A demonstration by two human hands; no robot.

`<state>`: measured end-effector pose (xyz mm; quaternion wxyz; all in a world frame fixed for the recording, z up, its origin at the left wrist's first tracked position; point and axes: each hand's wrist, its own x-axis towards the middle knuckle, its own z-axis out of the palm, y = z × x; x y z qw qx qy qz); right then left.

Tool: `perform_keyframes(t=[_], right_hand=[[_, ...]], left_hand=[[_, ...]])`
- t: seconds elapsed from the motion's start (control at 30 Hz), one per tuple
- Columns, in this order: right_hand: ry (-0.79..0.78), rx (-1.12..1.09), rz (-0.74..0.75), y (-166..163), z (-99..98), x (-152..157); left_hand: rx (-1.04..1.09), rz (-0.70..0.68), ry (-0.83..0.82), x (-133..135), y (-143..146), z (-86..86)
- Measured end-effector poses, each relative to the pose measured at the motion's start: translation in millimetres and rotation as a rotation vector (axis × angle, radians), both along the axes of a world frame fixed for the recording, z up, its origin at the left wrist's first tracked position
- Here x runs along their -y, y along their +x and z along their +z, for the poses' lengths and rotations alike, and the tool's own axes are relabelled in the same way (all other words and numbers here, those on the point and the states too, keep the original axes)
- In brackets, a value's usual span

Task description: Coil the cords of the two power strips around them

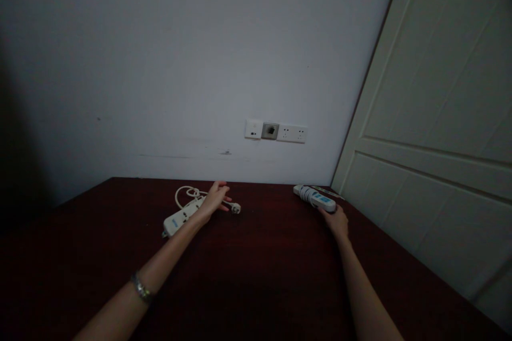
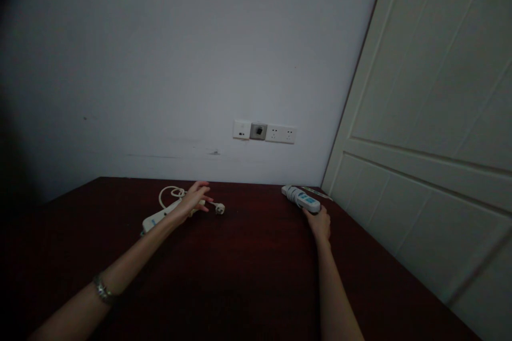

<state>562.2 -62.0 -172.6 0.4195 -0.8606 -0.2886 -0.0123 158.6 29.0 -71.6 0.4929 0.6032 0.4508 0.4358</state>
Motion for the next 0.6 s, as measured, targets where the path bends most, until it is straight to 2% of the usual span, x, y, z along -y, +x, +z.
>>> perform_keyframes(t=[0.2,0.43,0.6], right_hand=[[0.018,-0.013,-0.024,1,4.8,3],[0.126,0.038,-0.122,1,35.1,13],[0.229,0.121,-0.102,-9,53.8,10]], left_hand=[[-0.006,0.007,0.000,0,0,-0.2],[-0.019,0.016,-0.002,3,0,1.9],[-0.023,0.014,0.008,4,0,1.7]])
